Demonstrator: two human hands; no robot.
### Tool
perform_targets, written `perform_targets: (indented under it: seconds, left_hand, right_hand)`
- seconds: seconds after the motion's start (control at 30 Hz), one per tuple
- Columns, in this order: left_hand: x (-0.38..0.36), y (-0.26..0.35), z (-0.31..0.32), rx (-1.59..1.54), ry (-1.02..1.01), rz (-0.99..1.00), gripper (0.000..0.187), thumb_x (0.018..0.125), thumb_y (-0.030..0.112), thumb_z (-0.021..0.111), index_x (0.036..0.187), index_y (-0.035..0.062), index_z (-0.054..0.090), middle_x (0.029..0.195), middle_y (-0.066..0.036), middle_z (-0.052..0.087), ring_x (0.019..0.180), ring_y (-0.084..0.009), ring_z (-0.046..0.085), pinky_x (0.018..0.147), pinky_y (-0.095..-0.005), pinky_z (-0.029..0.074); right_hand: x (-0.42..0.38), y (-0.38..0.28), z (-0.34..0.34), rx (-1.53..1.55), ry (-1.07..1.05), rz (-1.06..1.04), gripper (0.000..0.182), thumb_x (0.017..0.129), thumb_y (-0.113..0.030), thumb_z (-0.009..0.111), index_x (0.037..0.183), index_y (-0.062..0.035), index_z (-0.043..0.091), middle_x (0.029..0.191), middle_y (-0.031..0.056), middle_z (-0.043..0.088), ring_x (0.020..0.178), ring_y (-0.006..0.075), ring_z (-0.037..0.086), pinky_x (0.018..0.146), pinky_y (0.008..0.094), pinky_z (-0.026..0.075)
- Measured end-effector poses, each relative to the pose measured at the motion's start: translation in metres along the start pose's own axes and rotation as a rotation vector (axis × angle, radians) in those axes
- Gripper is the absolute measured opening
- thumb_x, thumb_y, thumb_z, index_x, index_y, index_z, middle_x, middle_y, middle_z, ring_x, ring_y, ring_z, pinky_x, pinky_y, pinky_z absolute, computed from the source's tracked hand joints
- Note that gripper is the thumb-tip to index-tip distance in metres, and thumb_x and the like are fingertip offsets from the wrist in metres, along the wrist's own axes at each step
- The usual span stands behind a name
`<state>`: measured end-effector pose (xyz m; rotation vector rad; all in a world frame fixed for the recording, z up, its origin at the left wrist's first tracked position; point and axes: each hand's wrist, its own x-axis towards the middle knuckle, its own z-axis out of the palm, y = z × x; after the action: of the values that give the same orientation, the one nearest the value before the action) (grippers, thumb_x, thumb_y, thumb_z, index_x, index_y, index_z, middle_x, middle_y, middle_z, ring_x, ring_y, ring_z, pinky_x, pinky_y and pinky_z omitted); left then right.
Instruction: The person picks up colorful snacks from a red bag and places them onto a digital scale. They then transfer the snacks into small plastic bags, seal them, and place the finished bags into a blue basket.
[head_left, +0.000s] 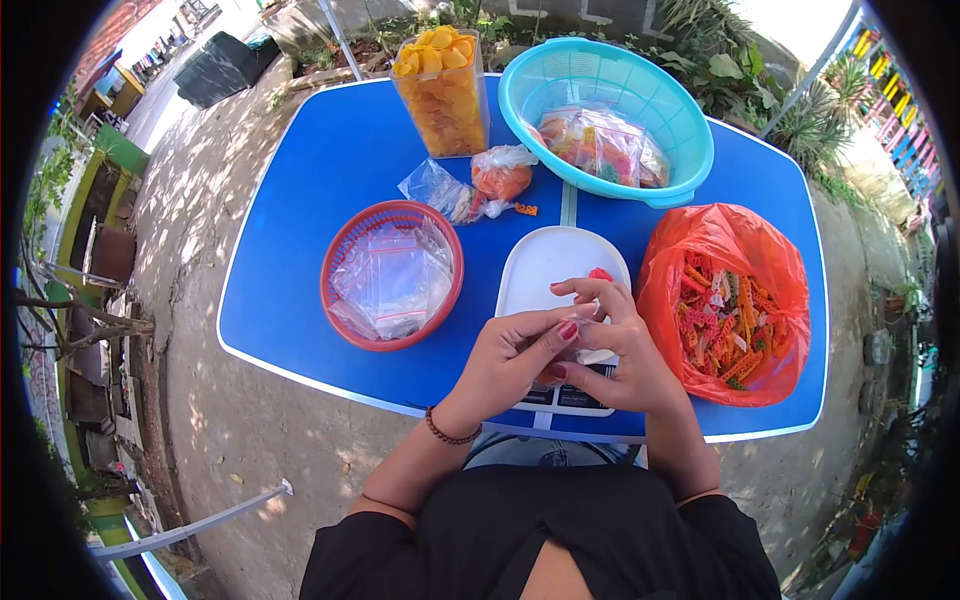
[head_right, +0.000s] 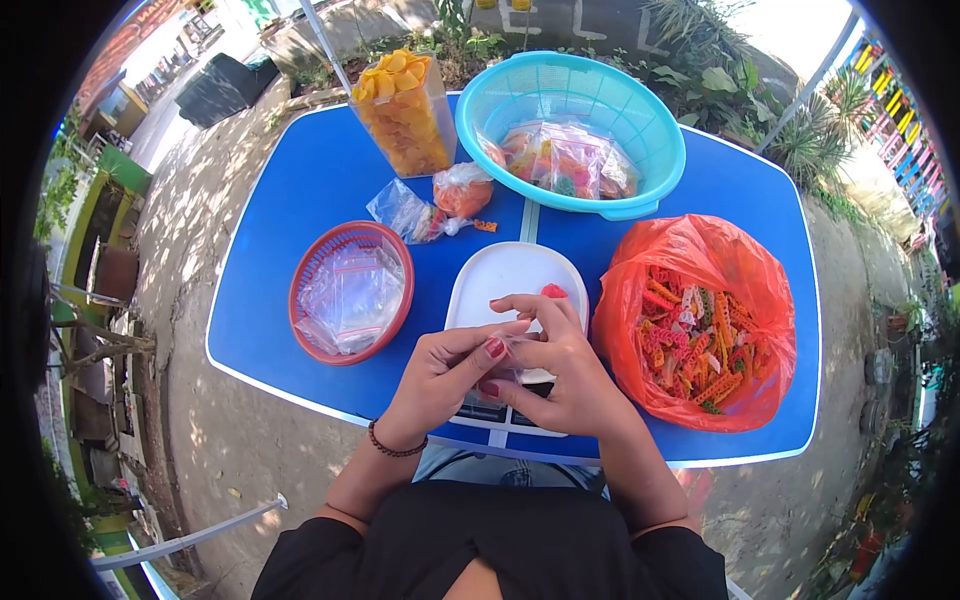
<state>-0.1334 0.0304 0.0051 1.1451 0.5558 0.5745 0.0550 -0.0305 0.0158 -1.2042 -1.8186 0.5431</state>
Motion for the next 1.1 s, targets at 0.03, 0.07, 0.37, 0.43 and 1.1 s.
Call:
perform_targets:
  seconds: [0.03,0.07,0.37,0.43,1.1]
  left_hand:
    - [0.0,-0.002,0.0,-0.007,-0.008,0.009,0.036,0.107,0.022,0.056,0.135,0.0017,0.064,0.109,-0.006,0.073,0.089,-0.0071,0.066,0.075,-0.0241,0.057]
    - [0.002,-0.002,0.0,-0.013,-0.017,0.022,0.035,0.108,0.023,0.056,0.135,0.0034,0.065,0.108,-0.004,0.072,0.085,-0.0047,0.064,0.073,-0.0231,0.056]
    - [0.007,-0.006,-0.011,-0.28,0.099,0.087,0.039,0.109,0.024,0.051,0.135,-0.0043,0.056,0.12,-0.019,0.071,0.105,-0.0244,0.073,0.09,-0.0333,0.058]
    - [0.006,-0.009,-0.01,-0.242,0.097,0.122,0.037,0.108,0.022,0.054,0.134,-0.0042,0.057,0.119,-0.018,0.072,0.105,-0.0241,0.073,0.088,-0.033,0.059]
    - [-0.003,-0.01,0.001,-0.059,0.123,0.038,0.024,0.094,0.011,0.075,0.111,-0.0062,0.072,0.084,-0.004,0.072,0.065,-0.0034,0.059,0.054,-0.0189,0.044]
  right_hand:
    - [0.0,0.001,-0.001,0.017,-0.009,-0.013,0.026,0.075,-0.013,0.083,0.1,-0.0096,0.077,0.13,0.0119,0.061,0.11,0.0297,0.055,0.092,0.042,0.047]
    - [0.001,0.002,-0.002,0.032,-0.016,-0.03,0.026,0.076,-0.013,0.082,0.101,-0.0088,0.077,0.13,0.012,0.061,0.11,0.0298,0.056,0.092,0.0416,0.047]
    - [-0.001,0.026,0.002,-0.498,0.217,0.242,0.028,0.088,0.0,0.066,0.114,-0.0031,0.071,0.116,0.0161,0.065,0.102,0.0321,0.06,0.089,0.041,0.05]
    - [-0.005,0.03,0.009,-0.657,0.176,0.254,0.03,0.087,-0.002,0.068,0.117,-0.0027,0.07,0.109,0.0154,0.066,0.101,0.0327,0.058,0.092,0.0425,0.049]
    - [-0.007,-0.007,-0.002,0.192,0.243,0.206,0.01,0.086,-0.001,0.075,0.095,-0.0018,0.075,0.096,0.0076,0.071,0.087,0.0172,0.063,0.08,0.0293,0.049]
